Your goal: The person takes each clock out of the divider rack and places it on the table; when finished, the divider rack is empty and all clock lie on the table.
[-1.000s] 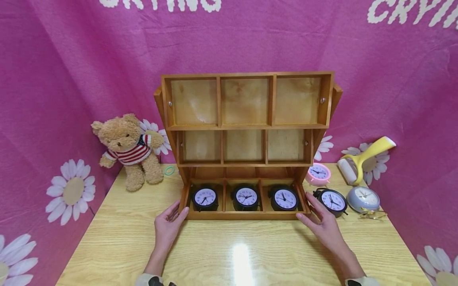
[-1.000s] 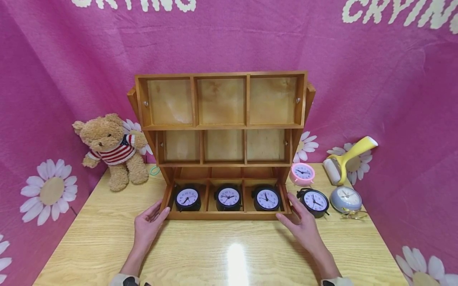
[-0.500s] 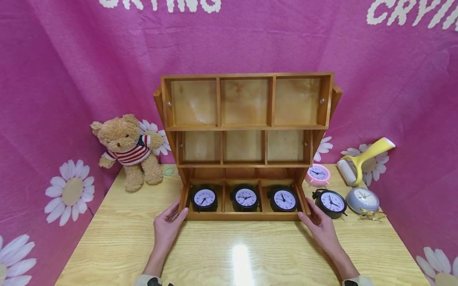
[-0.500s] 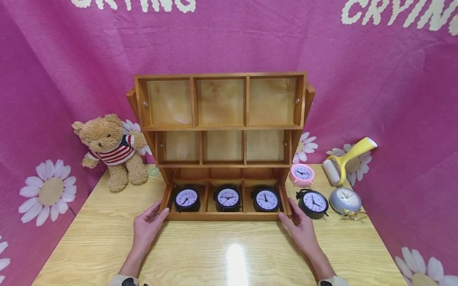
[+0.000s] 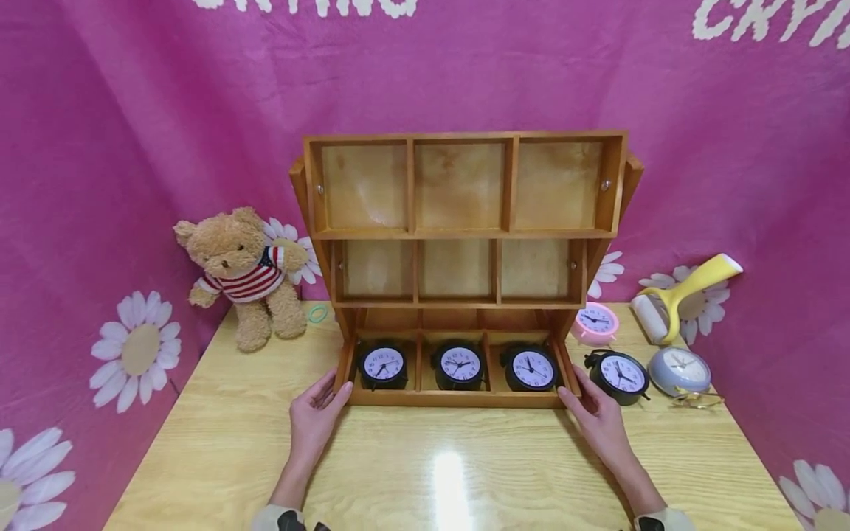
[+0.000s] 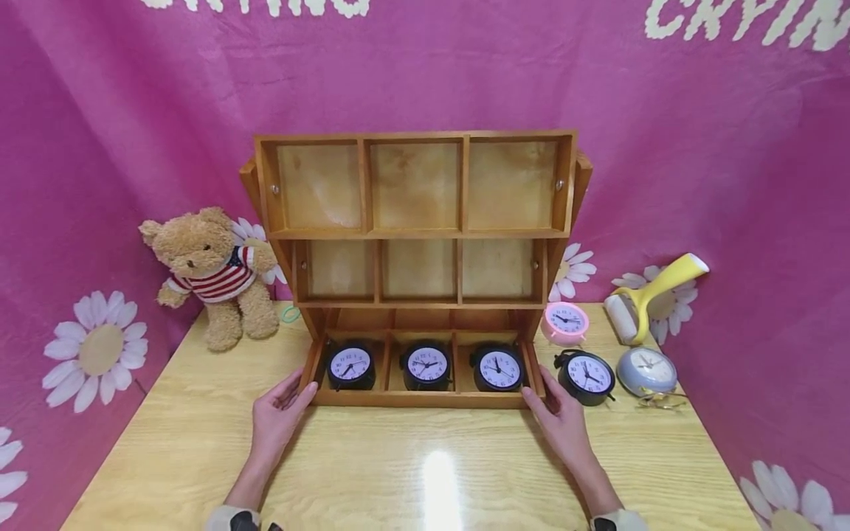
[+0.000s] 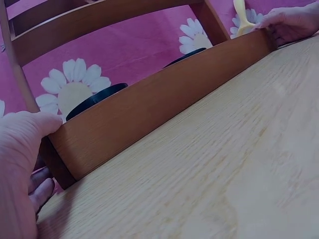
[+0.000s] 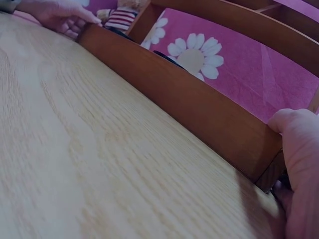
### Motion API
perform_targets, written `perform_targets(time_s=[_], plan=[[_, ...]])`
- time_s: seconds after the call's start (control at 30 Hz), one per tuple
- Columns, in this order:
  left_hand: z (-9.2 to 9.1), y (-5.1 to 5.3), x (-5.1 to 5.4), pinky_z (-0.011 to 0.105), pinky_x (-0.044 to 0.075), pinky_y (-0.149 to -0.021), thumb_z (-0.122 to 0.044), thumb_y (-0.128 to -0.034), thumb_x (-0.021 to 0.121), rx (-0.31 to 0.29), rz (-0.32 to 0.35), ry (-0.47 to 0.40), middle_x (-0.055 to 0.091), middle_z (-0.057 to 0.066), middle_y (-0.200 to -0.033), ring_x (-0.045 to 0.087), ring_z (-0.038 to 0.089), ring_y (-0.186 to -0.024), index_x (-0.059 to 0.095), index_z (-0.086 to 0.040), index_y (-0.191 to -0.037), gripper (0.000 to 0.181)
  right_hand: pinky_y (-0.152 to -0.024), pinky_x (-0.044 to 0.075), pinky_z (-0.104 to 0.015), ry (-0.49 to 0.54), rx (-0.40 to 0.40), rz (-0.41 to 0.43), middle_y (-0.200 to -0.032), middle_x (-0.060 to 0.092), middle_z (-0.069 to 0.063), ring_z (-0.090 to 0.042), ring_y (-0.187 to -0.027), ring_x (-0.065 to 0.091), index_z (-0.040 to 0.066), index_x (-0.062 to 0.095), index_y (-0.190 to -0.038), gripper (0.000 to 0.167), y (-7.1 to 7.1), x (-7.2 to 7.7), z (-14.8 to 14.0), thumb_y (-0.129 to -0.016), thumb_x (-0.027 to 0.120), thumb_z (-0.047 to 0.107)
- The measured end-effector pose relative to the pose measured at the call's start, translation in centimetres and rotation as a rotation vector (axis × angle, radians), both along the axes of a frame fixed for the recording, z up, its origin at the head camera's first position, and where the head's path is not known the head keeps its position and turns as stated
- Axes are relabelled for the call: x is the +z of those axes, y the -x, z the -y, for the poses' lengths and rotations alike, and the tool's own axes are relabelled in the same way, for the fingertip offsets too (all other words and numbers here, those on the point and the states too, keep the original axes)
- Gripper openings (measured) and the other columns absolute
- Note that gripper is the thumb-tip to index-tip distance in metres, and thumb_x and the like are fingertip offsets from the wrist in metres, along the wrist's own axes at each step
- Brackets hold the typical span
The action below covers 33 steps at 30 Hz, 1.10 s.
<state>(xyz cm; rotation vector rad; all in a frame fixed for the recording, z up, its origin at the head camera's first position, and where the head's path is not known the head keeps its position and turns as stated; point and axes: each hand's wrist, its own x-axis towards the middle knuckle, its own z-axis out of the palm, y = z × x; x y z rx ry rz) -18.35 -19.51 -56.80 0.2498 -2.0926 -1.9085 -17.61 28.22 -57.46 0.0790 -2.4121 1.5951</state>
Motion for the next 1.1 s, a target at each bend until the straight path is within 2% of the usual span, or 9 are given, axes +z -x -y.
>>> perform_targets(time_s=[0.13, 0.2, 0.27, 0.4, 0.5, 0.7, 0.8, 0.93, 1.1], plan=[[-0.1, -0.2, 1.0, 0.02, 0.052, -0.1, -0.008, -0.0916, 0.082, 0.006, -0.038, 0.023, 0.065, 0.021, -0.139, 0.062, 0.035, -0.128, 0.063, 0.005, -0.139, 0.053, -0.09, 0.047, -0.004, 0.007, -0.006, -0.001, -0.152, 0.049, -0.03, 0.015, -0.115, 0.051, -0.003, 0.047, -0.154, 0.057, -0.2, 0.2, 0.0, -0.103, 0.067, 0.014], [-0.1, -0.3, 1.9, 0.027, 0.052, -0.104, -0.007, -0.0912, 0.081, 0.018, -0.065, 0.058, 0.065, 0.019, -0.14, 0.061, 0.04, -0.128, 0.062, 0.004, -0.141, 0.054, -0.09, 0.047, -0.004, 0.006, -0.011, 0.005, -0.152, 0.05, -0.029, 0.016, -0.114, 0.051, -0.002, 0.047, -0.154, 0.058, -0.3, 0.2, 0.0, -0.103, 0.068, 0.015], [-0.2, -0.2, 2.9, 0.035, 0.051, -0.105, -0.006, -0.0908, 0.082, 0.005, -0.099, 0.1, 0.065, 0.021, -0.14, 0.061, 0.043, -0.127, 0.061, 0.004, -0.141, 0.055, -0.09, 0.047, -0.004, 0.014, -0.018, 0.011, -0.153, 0.049, -0.029, 0.016, -0.115, 0.05, -0.001, 0.047, -0.155, 0.059, -0.4, 0.2, -0.1, -0.103, 0.069, 0.015], [-0.3, 0.6, 5.1, 0.046, 0.051, -0.108, -0.008, -0.0903, 0.083, -0.1, -0.141, 0.213, 0.064, 0.023, -0.139, 0.061, 0.041, -0.128, 0.06, 0.006, -0.142, 0.058, -0.091, 0.047, -0.004, 0.024, -0.026, 0.008, -0.156, 0.047, -0.026, 0.016, -0.118, 0.05, 0.0, 0.047, -0.155, 0.06, -0.6, 0.2, -0.3, -0.102, 0.07, 0.015], [-0.4, 1.5, 6.1, 0.049, 0.05, -0.109, -0.011, -0.0909, 0.083, -0.199, -0.123, 0.326, 0.064, 0.021, -0.141, 0.061, 0.038, -0.13, 0.06, 0.005, -0.142, 0.058, -0.093, 0.047, -0.006, 0.045, -0.012, -0.013, -0.156, 0.046, -0.026, 0.014, -0.12, 0.05, 0.0, 0.047, -0.155, 0.061, -0.5, 0.1, -0.3, -0.101, 0.071, 0.012], [-0.7, 2.6, 6.7, 0.055, 0.05, -0.108, -0.017, -0.0888, 0.085, -0.364, -0.055, 0.599, 0.061, 0.026, -0.143, 0.06, 0.042, -0.129, 0.058, 0.005, -0.145, 0.066, -0.098, 0.045, -0.007, 0.069, -0.009, -0.069, -0.157, 0.046, -0.024, 0.011, -0.129, 0.048, 0.003, 0.05, -0.154, 0.067, -0.6, -0.1, 0.0, -0.093, 0.078, 0.003], [-0.9, 3.0, 6.7, 0.056, 0.047, -0.111, -0.019, -0.0881, 0.085, -0.407, -0.05, 0.694, 0.058, 0.029, -0.145, 0.056, 0.043, -0.134, 0.055, 0.008, -0.145, 0.07, -0.099, 0.045, -0.008, 0.07, -0.022, -0.089, -0.156, 0.048, -0.024, 0.01, -0.129, 0.049, 0.003, 0.052, -0.152, 0.068, -0.6, -0.1, 0.0, -0.091, 0.08, 0.0], [-1.1, 3.4, 6.8, 0.055, 0.044, -0.115, -0.02, -0.0878, 0.086, -0.424, -0.037, 0.757, 0.057, 0.028, -0.146, 0.053, 0.043, -0.137, 0.054, 0.008, -0.146, 0.071, -0.099, 0.045, -0.009, 0.078, -0.049, -0.082, -0.152, 0.052, -0.024, 0.009, -0.125, 0.053, 0.0, 0.055, -0.149, 0.063, -0.6, -0.1, 0.0, -0.091, 0.08, 0.002], [-1.4, 3.7, 6.9, 0.054, 0.044, -0.114, -0.022, -0.0879, 0.086, -0.469, -0.012, 0.806, 0.06, 0.027, -0.143, 0.055, 0.042, -0.135, 0.055, 0.007, -0.145, 0.071, -0.095, 0.049, -0.01, 0.119, -0.064, -0.04, -0.15, 0.052, -0.027, 0.012, -0.118, 0.055, -0.005, 0.056, -0.147, 0.06, -0.7, -0.1, -0.2, -0.092, 0.08, 0.003]])
